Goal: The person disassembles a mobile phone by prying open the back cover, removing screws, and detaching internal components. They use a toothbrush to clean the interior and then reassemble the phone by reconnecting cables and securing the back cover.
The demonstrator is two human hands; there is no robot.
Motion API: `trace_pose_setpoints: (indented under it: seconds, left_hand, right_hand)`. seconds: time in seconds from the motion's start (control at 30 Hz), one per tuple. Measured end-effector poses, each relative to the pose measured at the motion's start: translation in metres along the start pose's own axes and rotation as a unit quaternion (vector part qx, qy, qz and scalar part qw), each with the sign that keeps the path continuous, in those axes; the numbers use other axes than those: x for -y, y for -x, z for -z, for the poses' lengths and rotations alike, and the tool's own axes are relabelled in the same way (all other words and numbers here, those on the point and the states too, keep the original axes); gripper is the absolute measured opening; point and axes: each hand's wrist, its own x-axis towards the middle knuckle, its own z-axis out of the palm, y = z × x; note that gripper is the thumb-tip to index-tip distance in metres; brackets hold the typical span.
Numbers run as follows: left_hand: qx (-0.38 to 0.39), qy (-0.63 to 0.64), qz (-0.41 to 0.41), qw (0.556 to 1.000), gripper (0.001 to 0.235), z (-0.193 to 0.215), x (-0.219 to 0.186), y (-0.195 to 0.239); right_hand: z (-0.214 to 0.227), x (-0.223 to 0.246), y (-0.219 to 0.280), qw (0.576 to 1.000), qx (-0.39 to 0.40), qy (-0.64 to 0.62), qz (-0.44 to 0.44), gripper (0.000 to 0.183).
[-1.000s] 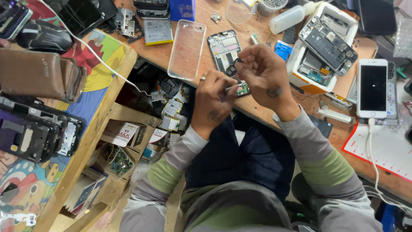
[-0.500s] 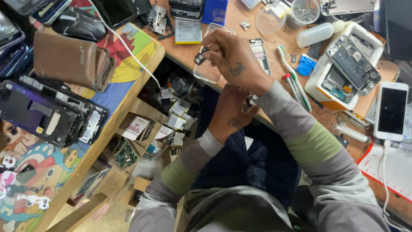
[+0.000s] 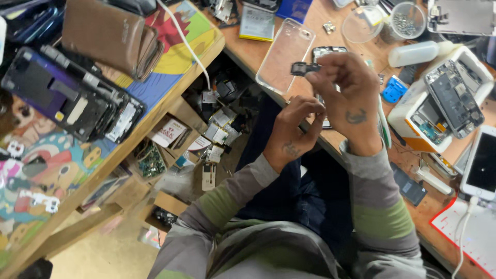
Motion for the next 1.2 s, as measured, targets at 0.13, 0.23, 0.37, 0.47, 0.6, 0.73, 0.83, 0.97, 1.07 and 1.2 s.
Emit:
trace_pose_setpoints:
  seconds: [0.13, 0.23, 0.37, 0.47, 0.6, 0.73, 0.83, 0.97, 1.07, 1.2]
  left_hand:
    - [-0.055, 0.009, 0.018, 0.998, 0.011, -0.007, -0.007, 0.008]
    - [-0.09, 0.06, 0.097, 0.989, 0.024, -0.008, -0.016, 0.014]
    - [-0.124, 0.144, 0.078, 0.979, 0.04, -0.007, -0.028, 0.024]
    - [-0.147, 0.131, 0.09, 0.976, 0.035, -0.01, -0.038, 0.027]
    - [-0.158, 0.097, 0.134, 0.974, 0.015, 0.0, -0.05, 0.026]
    - [-0.133, 0.057, 0.118, 0.982, 0.012, 0.024, -0.056, 0.04]
    - [-0.163, -0.012, 0.081, 0.983, 0.012, 0.03, -0.059, 0.052]
    - [-0.181, 0.016, 0.104, 0.978, 0.009, 0.022, -0.064, 0.083]
    - [-0.153, -0.002, 0.092, 0.984, 0.008, 0.017, -0.063, 0.111]
    - [-0.123, -0.001, 0.076, 0.989, 0.012, 0.009, -0.06, 0.134]
  right_hand:
    - [0.0, -0.005, 0.023, 0.999, -0.031, -0.016, 0.019, 0.022]
    - [-0.003, -0.011, 0.038, 0.998, -0.044, -0.05, 0.007, 0.021]
    - [-0.002, -0.017, 0.057, 0.993, -0.045, -0.107, -0.003, 0.022]
    - [-0.005, -0.018, 0.065, 0.994, -0.042, -0.102, 0.019, 0.023]
    - [-0.012, -0.012, 0.079, 0.991, -0.044, -0.126, 0.002, 0.022]
    - [-0.022, -0.014, 0.095, 0.99, -0.024, -0.137, 0.005, 0.021]
    - [-0.034, -0.022, 0.109, 0.988, -0.018, -0.155, 0.005, 0.021]
    - [-0.032, -0.039, 0.136, 0.99, -0.011, -0.136, -0.037, 0.025]
    - [-0.022, -0.054, 0.164, 0.962, 0.004, -0.268, -0.061, 0.025]
    - [-0.013, -0.068, 0.188, 0.955, 0.01, -0.28, -0.096, 0.025]
